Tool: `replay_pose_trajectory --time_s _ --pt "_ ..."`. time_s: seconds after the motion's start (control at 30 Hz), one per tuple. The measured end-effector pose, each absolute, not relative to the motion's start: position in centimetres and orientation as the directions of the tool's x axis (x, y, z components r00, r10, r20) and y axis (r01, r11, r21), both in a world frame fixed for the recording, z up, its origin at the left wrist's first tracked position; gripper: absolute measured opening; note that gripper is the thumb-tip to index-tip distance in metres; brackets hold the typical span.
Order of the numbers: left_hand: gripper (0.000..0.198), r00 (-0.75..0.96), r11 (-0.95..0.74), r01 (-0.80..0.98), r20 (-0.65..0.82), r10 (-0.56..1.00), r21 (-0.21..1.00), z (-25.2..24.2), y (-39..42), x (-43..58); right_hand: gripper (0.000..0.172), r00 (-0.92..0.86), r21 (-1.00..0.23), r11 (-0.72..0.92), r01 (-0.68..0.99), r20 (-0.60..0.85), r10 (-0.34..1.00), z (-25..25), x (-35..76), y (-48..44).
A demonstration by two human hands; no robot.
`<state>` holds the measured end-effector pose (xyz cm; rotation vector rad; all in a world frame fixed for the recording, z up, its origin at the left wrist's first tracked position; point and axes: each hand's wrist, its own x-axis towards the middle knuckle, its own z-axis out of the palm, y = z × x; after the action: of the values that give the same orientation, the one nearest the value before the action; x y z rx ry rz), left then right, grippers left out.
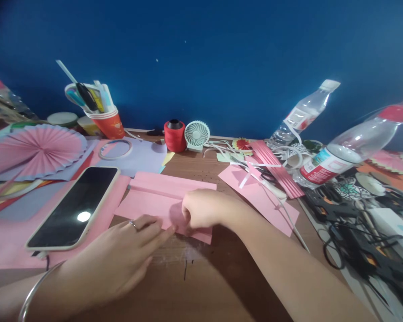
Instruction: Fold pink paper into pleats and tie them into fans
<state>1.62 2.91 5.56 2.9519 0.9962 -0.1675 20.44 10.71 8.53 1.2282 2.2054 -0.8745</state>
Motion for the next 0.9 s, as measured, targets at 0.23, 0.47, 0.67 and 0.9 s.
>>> replay_pose_trajectory --time_s 0.23,0.47,0.67,0.9 --pt "0.042 0.777 -0.780 0.625 -0.131 0.616 0.032 6.0 3.1 1.9 0.017 -0.512 -0.312 0.415 0.855 -0.633 0.580 8.3 20.5 10.7" --pt "0.054 0.773 -0.768 0.635 -0.077 0.630 0.085 5.7 2.4 2.3 0.010 -0.492 -0.282 0.437 0.854 -0.710 0.504 9.5 21.1 10.8" --pt "0.053 0.772 -0.767 0.634 -0.134 0.621 0.099 6.0 2.8 3.0 0.014 -0.533 -0.328 0.462 0.824 -0.725 0.437 9.4 21.7 11.2" --pt "0.047 0.754 -0.747 0.654 -0.172 0.633 0.116 6.4 3.0 3.5 0.017 -0.532 -0.324 0.467 0.822 -0.730 0.429 8.9 21.5 11.4"
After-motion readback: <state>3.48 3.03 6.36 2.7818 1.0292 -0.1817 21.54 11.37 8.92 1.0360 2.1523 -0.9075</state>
